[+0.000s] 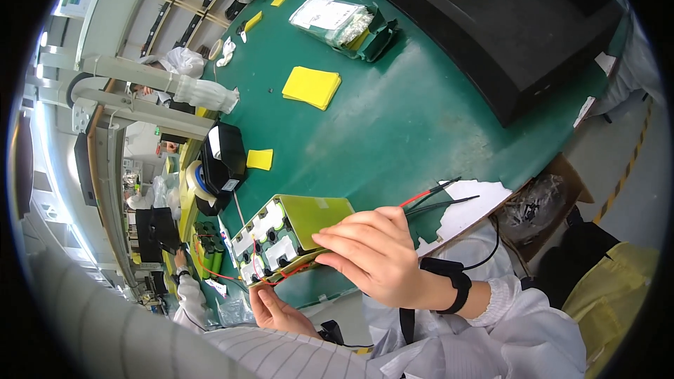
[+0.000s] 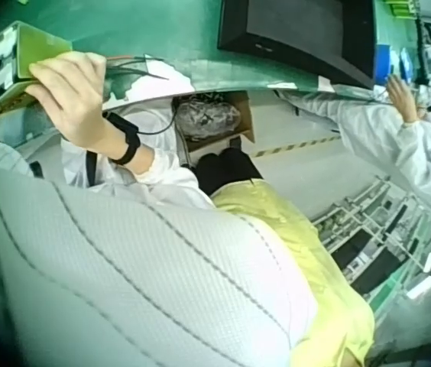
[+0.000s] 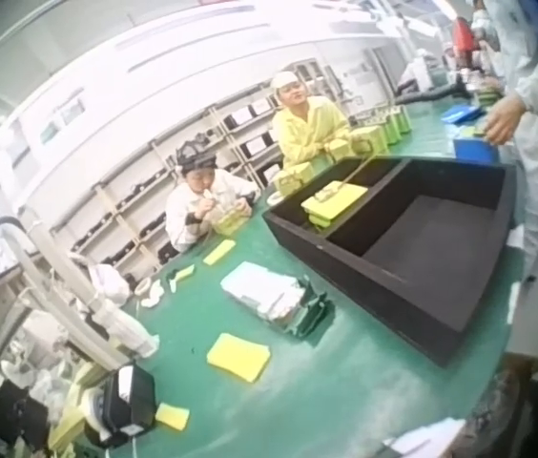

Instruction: The recorder is seen assembling a large green battery pack, involving placing cells into a casing and applying a protective yellow film.

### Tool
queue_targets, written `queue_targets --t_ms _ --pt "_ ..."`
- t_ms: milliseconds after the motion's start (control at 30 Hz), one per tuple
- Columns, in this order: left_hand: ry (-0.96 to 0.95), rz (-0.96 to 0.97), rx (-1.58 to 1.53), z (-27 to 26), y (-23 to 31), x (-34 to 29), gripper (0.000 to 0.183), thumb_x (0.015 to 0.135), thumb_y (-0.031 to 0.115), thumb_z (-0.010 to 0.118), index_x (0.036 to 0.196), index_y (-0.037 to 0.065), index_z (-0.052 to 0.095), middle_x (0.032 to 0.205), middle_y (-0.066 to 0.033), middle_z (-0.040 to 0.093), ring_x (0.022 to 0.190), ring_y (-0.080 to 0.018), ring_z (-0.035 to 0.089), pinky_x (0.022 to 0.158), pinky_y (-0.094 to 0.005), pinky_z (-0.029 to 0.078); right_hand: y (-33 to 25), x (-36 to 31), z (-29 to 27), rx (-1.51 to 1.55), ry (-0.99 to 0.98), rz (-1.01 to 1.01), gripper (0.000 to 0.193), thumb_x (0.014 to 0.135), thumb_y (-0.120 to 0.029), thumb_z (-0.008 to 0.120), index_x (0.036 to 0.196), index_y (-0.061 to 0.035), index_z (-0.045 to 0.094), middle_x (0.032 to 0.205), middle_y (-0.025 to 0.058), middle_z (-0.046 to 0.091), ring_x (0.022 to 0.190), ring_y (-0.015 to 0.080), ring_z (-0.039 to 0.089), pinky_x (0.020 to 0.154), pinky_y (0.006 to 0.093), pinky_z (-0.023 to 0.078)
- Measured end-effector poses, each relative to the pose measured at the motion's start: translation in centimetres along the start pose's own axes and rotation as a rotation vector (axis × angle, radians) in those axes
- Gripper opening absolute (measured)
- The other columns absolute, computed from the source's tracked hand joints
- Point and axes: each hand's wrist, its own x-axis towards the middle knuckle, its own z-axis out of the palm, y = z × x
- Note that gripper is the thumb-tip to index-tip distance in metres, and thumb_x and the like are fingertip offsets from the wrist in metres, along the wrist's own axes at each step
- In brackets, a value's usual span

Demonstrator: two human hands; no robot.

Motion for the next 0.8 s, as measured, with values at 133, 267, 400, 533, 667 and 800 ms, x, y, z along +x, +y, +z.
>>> queue_targets --t_ms 133,267,400,533,667,800 --pt "-0.042 0.078 0.015 0.0 0.5 0.6 0.032 0.104 0.014 0.061 0.123 -0.011 0.063 0.115 -0.0087 0.062 0.104 -0.0183 0.063 0.091 -0.0333 0.052 0.1 0.0 0.8 0.014 0.044 -0.043 0.031 0.073 -0.013 0.086 0.101 -0.0052 0.077 0.097 0.0012 0.075 0.087 0.0182 0.067 0.080 0.0330 0.043" --pt "-0.103 0.089 0.013 -0.1 0.5 0.9 0.041 0.100 0.017 0.068 0.128 -0.012 0.062 0.117 -0.0085 0.062 0.105 -0.0186 0.063 0.093 -0.0339 0.052 0.1 0.3 0.9 0.025 0.073 -0.064 0.025 0.072 -0.010 0.086 0.095 -0.0053 0.078 0.091 0.0009 0.075 0.082 0.0168 0.068 0.077 0.0307 0.043" --pt "-0.023 0.012 -0.117 2.3 2.0 0.7 0.045 0.097 0.020 0.073 0.128 -0.011 0.063 0.109 -0.0049 0.062 0.101 -0.0167 0.062 0.091 -0.0332 0.051 0.2 0.5 0.8 0.057 0.079 -0.067 0.022 0.072 -0.006 0.085 0.093 -0.0053 0.078 0.087 0.0004 0.074 0.078 0.0153 0.068 0.075 0.0288 0.042" --pt "-0.019 0.041 -0.124 2.6 2.1 0.9 0.045 0.096 0.022 0.074 0.126 -0.010 0.066 0.098 -0.0024 0.060 0.096 -0.0147 0.060 0.086 -0.0324 0.049 0.4 0.4 0.8 0.100 0.076 -0.047 0.021 0.073 -0.006 0.085 0.093 -0.0053 0.078 0.086 0.0003 0.074 0.078 0.0148 0.068 0.074 0.0287 0.042" --pt "-0.035 0.085 -0.049 1.3 1.6 1.2 0.034 0.097 0.021 0.074 0.111 -0.010 0.070 0.092 -0.0019 0.057 0.091 -0.0140 0.058 0.081 -0.0318 0.047 0.8 0.6 0.4 0.141 0.046 -0.040 0.022 0.072 -0.006 0.086 0.093 -0.0069 0.079 0.087 -0.0002 0.075 0.077 0.0145 0.068 0.074 0.0281 0.042" --pt "-0.063 0.118 -0.013 2.0 2.8 1.5 0.025 0.096 0.017 0.073 0.096 -0.008 0.070 0.093 -0.0024 0.056 0.088 -0.0134 0.056 0.079 -0.0293 0.044 1.4 2.4 -1.1 0.207 -0.142 -0.039 0.024 0.073 -0.010 0.087 0.096 -0.0105 0.081 0.086 -0.0009 0.075 0.078 0.0146 0.068 0.074 0.0279 0.042"
